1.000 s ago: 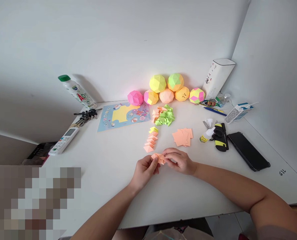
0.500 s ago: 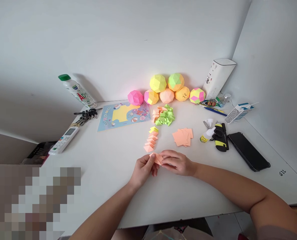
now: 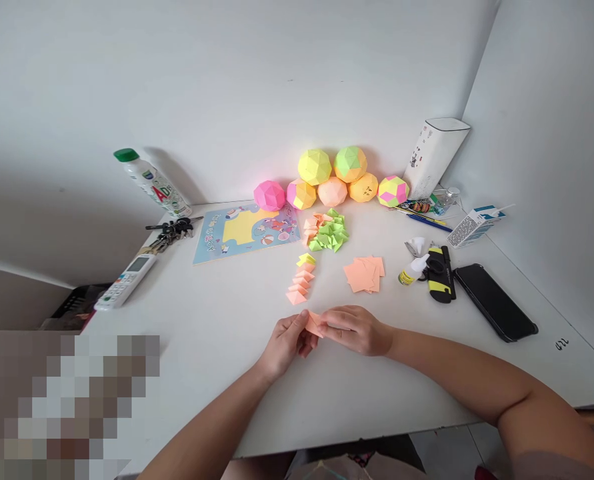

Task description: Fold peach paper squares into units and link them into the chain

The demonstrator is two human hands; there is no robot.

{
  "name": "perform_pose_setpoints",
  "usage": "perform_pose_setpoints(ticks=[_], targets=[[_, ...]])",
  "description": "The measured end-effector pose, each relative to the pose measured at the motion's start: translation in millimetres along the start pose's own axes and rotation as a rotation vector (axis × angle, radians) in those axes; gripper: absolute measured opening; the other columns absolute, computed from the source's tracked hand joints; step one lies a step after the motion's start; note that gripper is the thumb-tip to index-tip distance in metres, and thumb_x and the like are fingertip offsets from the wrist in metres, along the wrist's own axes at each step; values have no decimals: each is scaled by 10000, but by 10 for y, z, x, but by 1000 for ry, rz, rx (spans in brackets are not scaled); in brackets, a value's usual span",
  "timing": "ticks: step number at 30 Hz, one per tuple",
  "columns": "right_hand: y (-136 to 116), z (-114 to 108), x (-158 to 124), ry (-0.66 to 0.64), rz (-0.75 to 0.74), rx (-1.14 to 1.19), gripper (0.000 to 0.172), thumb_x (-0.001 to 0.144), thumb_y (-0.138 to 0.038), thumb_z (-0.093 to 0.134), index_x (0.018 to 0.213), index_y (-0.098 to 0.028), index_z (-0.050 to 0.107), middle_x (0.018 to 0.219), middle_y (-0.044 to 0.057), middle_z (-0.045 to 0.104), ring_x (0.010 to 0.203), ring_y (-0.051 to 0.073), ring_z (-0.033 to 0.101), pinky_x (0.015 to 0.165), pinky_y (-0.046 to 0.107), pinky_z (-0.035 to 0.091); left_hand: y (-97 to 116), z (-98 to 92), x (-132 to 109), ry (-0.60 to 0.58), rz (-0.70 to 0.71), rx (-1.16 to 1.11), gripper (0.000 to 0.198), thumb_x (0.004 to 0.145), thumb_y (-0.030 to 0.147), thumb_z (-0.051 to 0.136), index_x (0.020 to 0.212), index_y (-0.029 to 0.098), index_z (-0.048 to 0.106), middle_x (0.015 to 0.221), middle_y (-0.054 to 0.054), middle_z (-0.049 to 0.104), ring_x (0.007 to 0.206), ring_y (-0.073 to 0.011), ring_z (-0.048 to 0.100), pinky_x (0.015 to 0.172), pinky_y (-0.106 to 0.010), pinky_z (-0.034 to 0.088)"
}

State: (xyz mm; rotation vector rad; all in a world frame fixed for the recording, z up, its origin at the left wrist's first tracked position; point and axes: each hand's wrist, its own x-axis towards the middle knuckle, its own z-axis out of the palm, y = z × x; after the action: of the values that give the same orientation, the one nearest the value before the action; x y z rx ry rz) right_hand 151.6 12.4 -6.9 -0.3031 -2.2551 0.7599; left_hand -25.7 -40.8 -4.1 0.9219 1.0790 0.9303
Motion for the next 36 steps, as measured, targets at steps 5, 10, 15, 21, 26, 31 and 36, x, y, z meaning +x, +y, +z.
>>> perform_pose_setpoints(ticks=[5,10,15,21,26,31,36], targets=[[18,-19,1,65,-194,-185,199,903,-96,462,1081,-127,545,835,63,646,776,135,589,663,274,535,-26,-4,-5,-5,-17,26,475,843,522,451,583,141,563,539,-6,536,433,-89,407,464,-243,318],[65,-39,-19,115,-386,-427,212,835,-74,570,1038,-127,597,919,64,670,982,184,574,732,299,544,-18,30,-5,28,-14,-5,471,833,540,456,607,143,573,536,-6,531,438,-92,408,460,-242,317],[90,-26,-27,73,-405,-493,113,855,-104,563,941,-152,620,867,35,675,928,162,598,719,301,549,65,87,-9,6,-105,-172,449,808,539,490,609,141,553,491,8,497,402,-84,401,411,-227,306],[82,-31,-9,49,-431,-493,119,854,-88,558,917,-152,635,853,25,680,899,157,601,762,302,547,87,66,-8,-5,-124,-225,387,768,505,579,757,121,623,491,23,475,425,-83,420,393,-207,326],[93,-37,-19,11,-430,-503,130,862,-90,549,951,-141,629,874,33,680,887,161,599,746,307,538,37,86,-8,89,-119,-154,386,734,493,630,595,140,560,385,73,397,296,-30,291,309,-173,205],[109,-21,-42,-34,-385,-525,139,884,-105,520,940,-168,631,888,37,676,886,149,587,740,302,527,22,94,-6,128,-108,-138,404,742,505,614,579,144,534,454,54,486,263,-42,367,276,-184,233],[104,-15,-37,-1,-399,-514,121,865,-107,554,926,-164,641,881,37,675,862,152,577,715,297,529,56,60,-10,30,-115,-157,353,727,434,667,919,146,595,543,31,568,408,-99,516,397,-234,427]])
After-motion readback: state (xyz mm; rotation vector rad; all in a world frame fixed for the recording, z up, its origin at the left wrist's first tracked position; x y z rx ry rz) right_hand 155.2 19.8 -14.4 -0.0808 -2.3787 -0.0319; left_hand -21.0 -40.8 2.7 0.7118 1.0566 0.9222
